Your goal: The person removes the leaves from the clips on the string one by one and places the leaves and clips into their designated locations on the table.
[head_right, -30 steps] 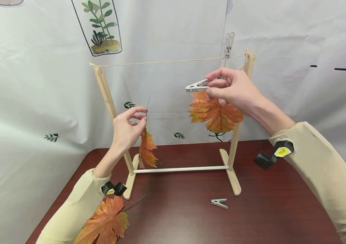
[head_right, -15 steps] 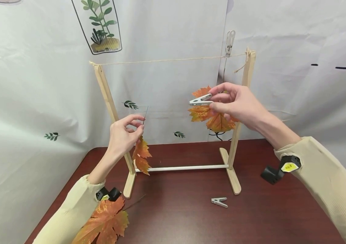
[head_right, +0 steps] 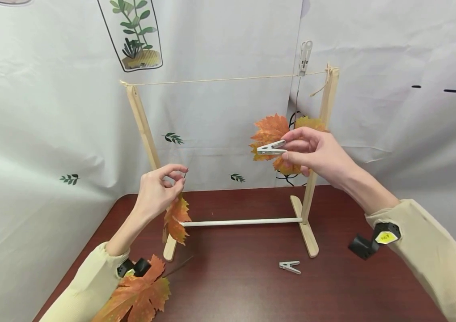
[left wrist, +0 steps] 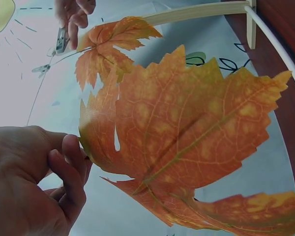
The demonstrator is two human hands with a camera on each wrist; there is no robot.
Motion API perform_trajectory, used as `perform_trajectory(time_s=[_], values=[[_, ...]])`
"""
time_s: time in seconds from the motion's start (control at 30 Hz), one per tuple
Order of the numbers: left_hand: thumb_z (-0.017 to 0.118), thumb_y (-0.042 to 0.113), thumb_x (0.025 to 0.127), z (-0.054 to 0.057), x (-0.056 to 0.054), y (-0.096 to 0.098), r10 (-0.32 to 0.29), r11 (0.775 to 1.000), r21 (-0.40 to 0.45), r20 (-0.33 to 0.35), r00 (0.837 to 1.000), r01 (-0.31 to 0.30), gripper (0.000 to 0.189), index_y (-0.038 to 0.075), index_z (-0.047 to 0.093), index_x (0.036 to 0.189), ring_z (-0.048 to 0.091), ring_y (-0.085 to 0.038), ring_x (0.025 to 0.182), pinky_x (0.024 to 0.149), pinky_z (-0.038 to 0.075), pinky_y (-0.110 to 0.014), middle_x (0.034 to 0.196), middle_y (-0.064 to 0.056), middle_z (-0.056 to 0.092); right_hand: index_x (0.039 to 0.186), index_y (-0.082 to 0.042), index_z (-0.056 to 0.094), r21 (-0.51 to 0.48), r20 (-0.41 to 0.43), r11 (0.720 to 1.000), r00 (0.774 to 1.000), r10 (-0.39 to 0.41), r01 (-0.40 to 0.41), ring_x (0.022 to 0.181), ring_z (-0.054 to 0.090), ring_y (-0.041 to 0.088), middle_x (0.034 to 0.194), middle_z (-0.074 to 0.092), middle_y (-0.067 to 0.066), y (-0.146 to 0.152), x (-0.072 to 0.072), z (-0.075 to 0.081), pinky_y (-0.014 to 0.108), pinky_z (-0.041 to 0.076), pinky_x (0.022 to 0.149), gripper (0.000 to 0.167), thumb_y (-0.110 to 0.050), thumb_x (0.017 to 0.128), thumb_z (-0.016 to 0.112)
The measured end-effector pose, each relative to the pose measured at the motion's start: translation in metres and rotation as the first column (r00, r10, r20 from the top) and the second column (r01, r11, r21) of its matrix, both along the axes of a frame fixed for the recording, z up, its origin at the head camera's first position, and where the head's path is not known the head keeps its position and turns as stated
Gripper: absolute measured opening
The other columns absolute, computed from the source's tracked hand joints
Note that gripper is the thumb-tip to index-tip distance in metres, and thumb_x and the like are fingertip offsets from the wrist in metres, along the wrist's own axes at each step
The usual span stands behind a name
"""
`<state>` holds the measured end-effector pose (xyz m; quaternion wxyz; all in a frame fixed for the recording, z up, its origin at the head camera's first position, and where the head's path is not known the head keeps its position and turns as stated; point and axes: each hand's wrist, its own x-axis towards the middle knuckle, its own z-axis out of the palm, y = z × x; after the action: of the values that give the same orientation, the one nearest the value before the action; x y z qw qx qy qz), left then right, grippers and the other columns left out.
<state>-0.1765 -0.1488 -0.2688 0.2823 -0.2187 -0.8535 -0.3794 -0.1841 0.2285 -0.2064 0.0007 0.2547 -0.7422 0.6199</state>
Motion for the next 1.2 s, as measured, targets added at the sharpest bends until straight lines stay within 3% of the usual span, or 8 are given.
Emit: perform_trajectory(time_s=[0.23,0.47,0.73,1.2], values=[[0.07,-0.002,0.082,-0.005,0.009,-0.009,0.002,0.998,-0.056,-0.006,1.0,-0.002,0.023,0.01,0.074,0.101,0.056,-0.004,0.045,0.047,0.046,-0.028,0.074,-0.001,0.068,0.115,-0.006,0.062,-0.034,0.013,0.999,1.0,0.027,-0.026,0.071,0.068,0.017,0.102,0.074,0.006,0.004,0.004,-0.014,0.025,0.043,0.048,0.026,0.007,0.092,0.065],[0.071,-0.002,0.082,-0.012,0.016,-0.016,0.021,0.994,-0.112,0.01,1.0,-0.02,0.022,0.01,0.074,0.1,0.057,-0.006,0.052,0.053,0.046,-0.03,0.073,0.002,0.068,0.115,-0.005,0.059,-0.057,0.01,0.997,0.999,0.045,-0.045,0.065,0.064,0.017,0.098,0.073,0.009,0.01,0.009,-0.03,0.027,0.04,0.045,0.026,0.009,0.093,0.062],[0.071,-0.005,0.08,-0.021,0.021,-0.023,0.014,0.984,-0.178,0.01,1.0,-0.012,0.024,0.009,0.074,0.099,0.058,-0.006,0.054,0.053,0.047,-0.029,0.072,0.003,0.068,0.115,-0.006,0.058,-0.017,0.022,1.0,1.0,-0.02,0.02,0.063,0.062,0.017,0.093,0.073,0.008,0.016,0.013,-0.045,0.028,0.04,0.045,0.026,0.007,0.093,0.064],[0.073,-0.007,0.075,-0.036,0.029,-0.035,0.038,0.958,-0.285,0.022,0.999,-0.03,0.028,0.01,0.074,0.097,0.053,-0.007,0.056,0.057,0.046,-0.031,0.068,0.005,0.062,0.114,-0.009,0.059,0.002,0.033,0.999,0.999,-0.043,0.043,0.058,0.058,0.018,0.094,0.073,0.007,0.024,0.023,-0.067,0.028,0.042,0.047,0.028,0.008,0.093,0.063]])
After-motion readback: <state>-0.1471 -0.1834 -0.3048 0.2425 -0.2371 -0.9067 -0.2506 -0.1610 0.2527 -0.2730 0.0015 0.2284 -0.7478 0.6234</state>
